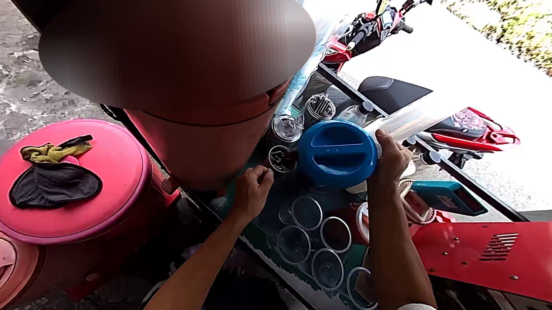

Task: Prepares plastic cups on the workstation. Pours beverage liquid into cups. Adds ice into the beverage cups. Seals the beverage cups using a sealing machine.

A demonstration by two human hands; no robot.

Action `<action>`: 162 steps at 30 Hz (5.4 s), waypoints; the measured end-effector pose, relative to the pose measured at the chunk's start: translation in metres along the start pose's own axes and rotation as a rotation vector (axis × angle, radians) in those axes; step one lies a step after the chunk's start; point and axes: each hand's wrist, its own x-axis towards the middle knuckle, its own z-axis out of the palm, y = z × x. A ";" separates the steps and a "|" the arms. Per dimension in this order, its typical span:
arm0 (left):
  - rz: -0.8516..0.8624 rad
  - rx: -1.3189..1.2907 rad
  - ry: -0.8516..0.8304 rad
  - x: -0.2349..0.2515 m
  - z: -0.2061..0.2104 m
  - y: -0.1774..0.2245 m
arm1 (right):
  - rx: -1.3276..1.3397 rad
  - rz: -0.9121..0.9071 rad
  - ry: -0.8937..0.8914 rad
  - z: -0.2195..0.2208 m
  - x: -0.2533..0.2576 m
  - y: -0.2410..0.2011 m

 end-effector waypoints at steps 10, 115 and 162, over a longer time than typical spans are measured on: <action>0.071 -0.004 0.041 0.008 0.017 0.007 | -0.202 0.099 0.185 -0.013 -0.014 0.056; 0.007 0.084 -0.109 -0.024 -0.027 -0.022 | -0.745 -0.499 -0.307 0.003 -0.028 -0.064; -0.014 -0.061 -0.117 -0.026 -0.026 -0.027 | -0.883 -0.751 -0.385 0.011 -0.034 -0.108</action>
